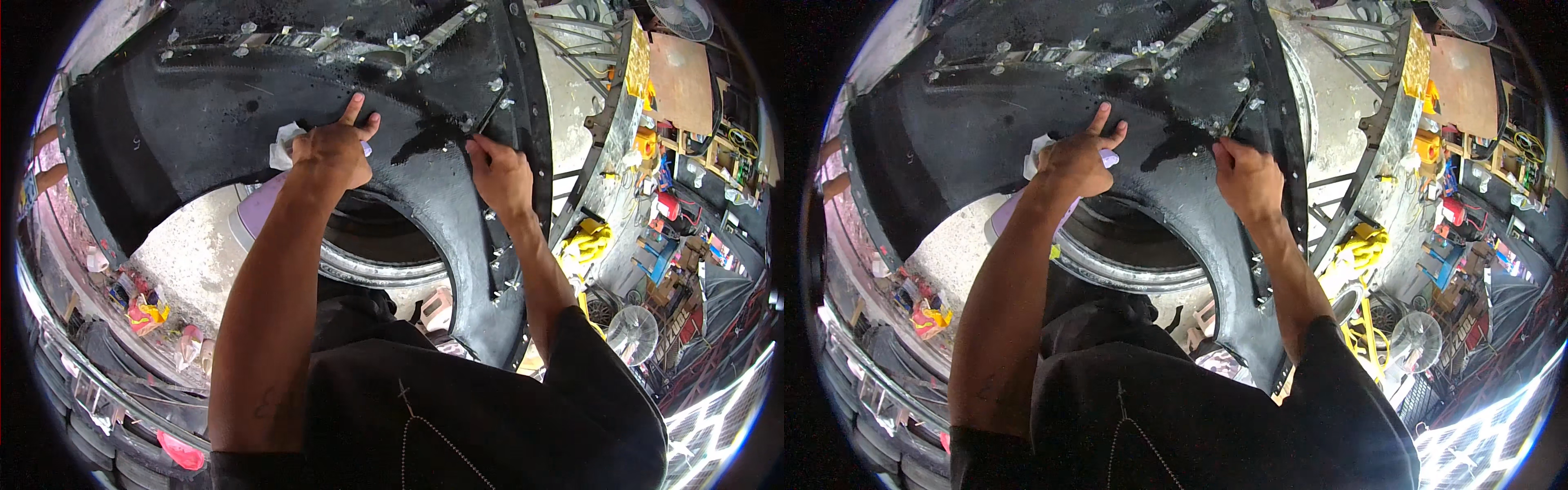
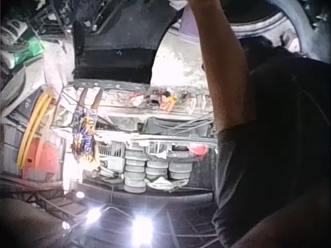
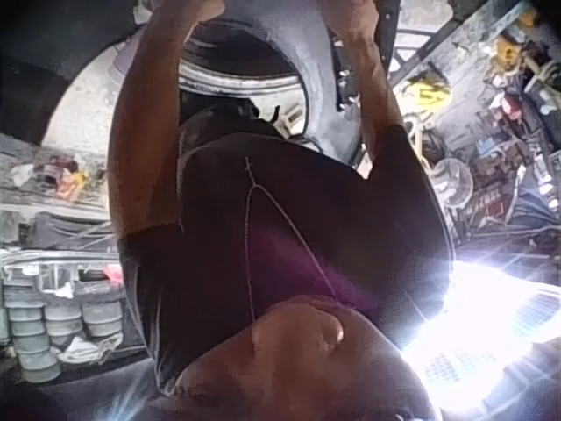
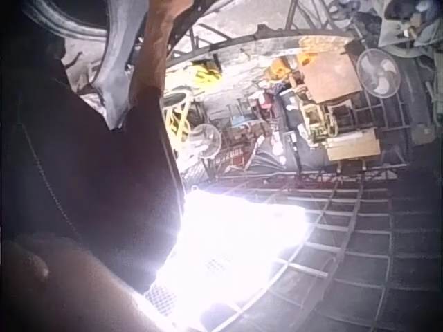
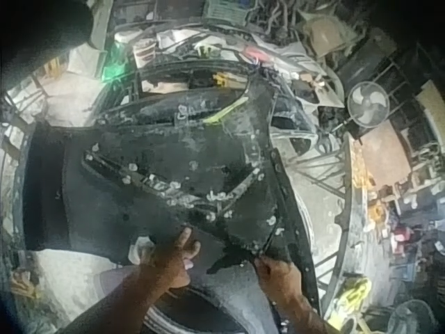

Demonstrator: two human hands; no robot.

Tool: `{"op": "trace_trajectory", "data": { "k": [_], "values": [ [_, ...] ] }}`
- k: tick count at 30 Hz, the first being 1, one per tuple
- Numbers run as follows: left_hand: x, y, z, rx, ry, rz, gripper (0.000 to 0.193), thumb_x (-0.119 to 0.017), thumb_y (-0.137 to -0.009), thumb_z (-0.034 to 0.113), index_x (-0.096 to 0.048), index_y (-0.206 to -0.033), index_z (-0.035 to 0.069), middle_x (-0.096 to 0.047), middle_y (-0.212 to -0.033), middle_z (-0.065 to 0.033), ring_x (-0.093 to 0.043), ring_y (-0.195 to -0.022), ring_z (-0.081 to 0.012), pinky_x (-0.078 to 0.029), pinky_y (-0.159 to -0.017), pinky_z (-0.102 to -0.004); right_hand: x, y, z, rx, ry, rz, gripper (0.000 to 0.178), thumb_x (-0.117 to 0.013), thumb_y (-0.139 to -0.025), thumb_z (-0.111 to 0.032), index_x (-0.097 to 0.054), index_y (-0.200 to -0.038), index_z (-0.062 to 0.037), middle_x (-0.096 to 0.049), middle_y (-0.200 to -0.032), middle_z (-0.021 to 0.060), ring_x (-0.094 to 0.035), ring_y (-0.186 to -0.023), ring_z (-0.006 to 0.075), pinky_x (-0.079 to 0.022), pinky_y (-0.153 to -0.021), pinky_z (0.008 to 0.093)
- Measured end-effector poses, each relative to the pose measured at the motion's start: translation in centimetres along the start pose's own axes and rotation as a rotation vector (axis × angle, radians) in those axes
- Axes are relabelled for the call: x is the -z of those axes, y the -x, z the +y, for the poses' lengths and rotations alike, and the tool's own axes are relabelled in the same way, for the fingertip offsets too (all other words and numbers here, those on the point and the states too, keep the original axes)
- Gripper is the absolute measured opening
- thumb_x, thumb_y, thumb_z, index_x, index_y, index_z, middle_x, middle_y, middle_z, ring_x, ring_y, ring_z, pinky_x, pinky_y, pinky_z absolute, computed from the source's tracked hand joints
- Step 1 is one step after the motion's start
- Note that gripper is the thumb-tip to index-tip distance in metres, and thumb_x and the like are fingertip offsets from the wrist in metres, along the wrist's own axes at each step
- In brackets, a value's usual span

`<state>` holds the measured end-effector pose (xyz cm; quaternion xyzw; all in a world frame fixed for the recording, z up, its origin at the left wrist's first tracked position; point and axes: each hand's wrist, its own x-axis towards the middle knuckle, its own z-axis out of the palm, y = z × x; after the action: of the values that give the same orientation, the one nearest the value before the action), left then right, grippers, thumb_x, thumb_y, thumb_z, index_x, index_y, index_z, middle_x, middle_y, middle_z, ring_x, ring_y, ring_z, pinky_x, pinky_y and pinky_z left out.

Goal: Repairing a damaged car fender by cleaning, applying adhesive or filler, and sanding.

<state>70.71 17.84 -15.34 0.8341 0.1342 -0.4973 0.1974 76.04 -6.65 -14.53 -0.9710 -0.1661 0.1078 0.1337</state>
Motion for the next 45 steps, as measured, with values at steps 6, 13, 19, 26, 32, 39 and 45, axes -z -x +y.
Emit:
{"op": "trace_trajectory", "data": {
  "k": [6,13,19,26,32,39,45],
  "values": [
    [-0.1,-0.3,0.0,-0.010,0.017,-0.030,0.089,-0.052,-0.076,0.010,-0.022,-0.149,0.051,0.009,-0.161,0.0129,-0.044,-0.135,-0.0308,-0.040,-0.108,-0.0492,1.2,-1.1,-0.1,0.055,-0.168,0.067,0.018,-0.065,-0.090,-0.020,-0.068,-0.103,-0.0070,-0.068,-0.084,0.0206,-0.067,-0.070,0.0396,-0.053,-0.063,0.0422],
    [0.0,-0.1,-0.3,0.005,-0.016,-0.029,0.086,-0.049,-0.080,0.010,-0.017,-0.148,0.052,0.013,-0.160,0.0150,-0.050,-0.131,-0.0266,-0.042,-0.105,-0.0458,0.8,-0.2,-0.9,-0.044,-0.286,0.034,0.033,-0.074,-0.085,-0.021,-0.057,-0.105,-0.0017,-0.066,-0.083,0.0157,-0.067,-0.073,0.0253,-0.050,-0.067,0.0340],
    [-0.3,-0.3,0.1,-0.003,-0.020,-0.014,0.086,-0.048,-0.079,0.010,-0.020,-0.148,0.052,0.011,-0.160,0.0148,-0.051,-0.130,-0.0263,-0.043,-0.103,-0.0443,0.1,-1.8,-0.6,-0.168,-0.228,0.001,0.021,-0.074,-0.080,-0.020,-0.067,-0.084,-0.0003,-0.062,-0.063,0.0106,-0.060,-0.058,0.0182,-0.047,-0.058,0.0314],
    [-0.4,-0.2,-0.4,-0.011,0.020,0.006,0.083,-0.048,-0.079,0.010,-0.025,-0.147,0.052,0.008,-0.160,0.0161,-0.051,-0.129,-0.0264,-0.043,-0.103,-0.0437,-0.5,-2.6,-2.6,-0.136,0.071,0.013,0.024,-0.061,-0.079,-0.024,-0.068,-0.084,-0.0014,-0.068,-0.081,0.0230,-0.067,-0.079,0.0431,-0.054,-0.074,0.0476],
    [-0.3,-0.1,-0.3,-0.019,-0.008,0.021,0.092,-0.052,-0.072,0.008,-0.023,-0.149,0.049,0.005,-0.161,0.0123,-0.047,-0.133,-0.0284,-0.043,-0.106,-0.0457,-0.7,-3.2,-3.9,-0.271,0.214,0.042,0.027,-0.068,-0.073,-0.028,-0.067,-0.078,-0.0015,-0.067,-0.080,0.0245,-0.066,-0.081,0.0440,-0.053,-0.075,0.0471],
    [-0.4,-0.5,-0.4,-0.019,-0.008,-0.022,0.086,-0.052,-0.078,0.011,-0.022,-0.148,0.051,0.010,-0.160,0.0159,-0.050,-0.130,-0.0271,-0.042,-0.103,-0.0465,1.1,-1.7,0.5,-0.568,-1.272,0.179,0.015,-0.060,-0.082,-0.011,-0.061,-0.070,-0.0021,-0.048,-0.058,-0.0018,-0.041,-0.049,0.0078,-0.028,-0.047,0.0240],
    [-0.5,-0.6,-0.7,-0.071,0.024,0.019,0.091,-0.053,-0.072,0.008,-0.024,-0.149,0.048,0.008,-0.161,0.0116,-0.046,-0.134,-0.0294,-0.041,-0.107,-0.0481,-0.6,-1.6,0.9,-0.102,-0.583,0.221,0.025,-0.069,-0.084,-0.022,-0.068,-0.087,0.0023,-0.065,-0.064,0.0104,-0.057,-0.052,0.0145,-0.047,-0.054,0.0297]
  ]
}}
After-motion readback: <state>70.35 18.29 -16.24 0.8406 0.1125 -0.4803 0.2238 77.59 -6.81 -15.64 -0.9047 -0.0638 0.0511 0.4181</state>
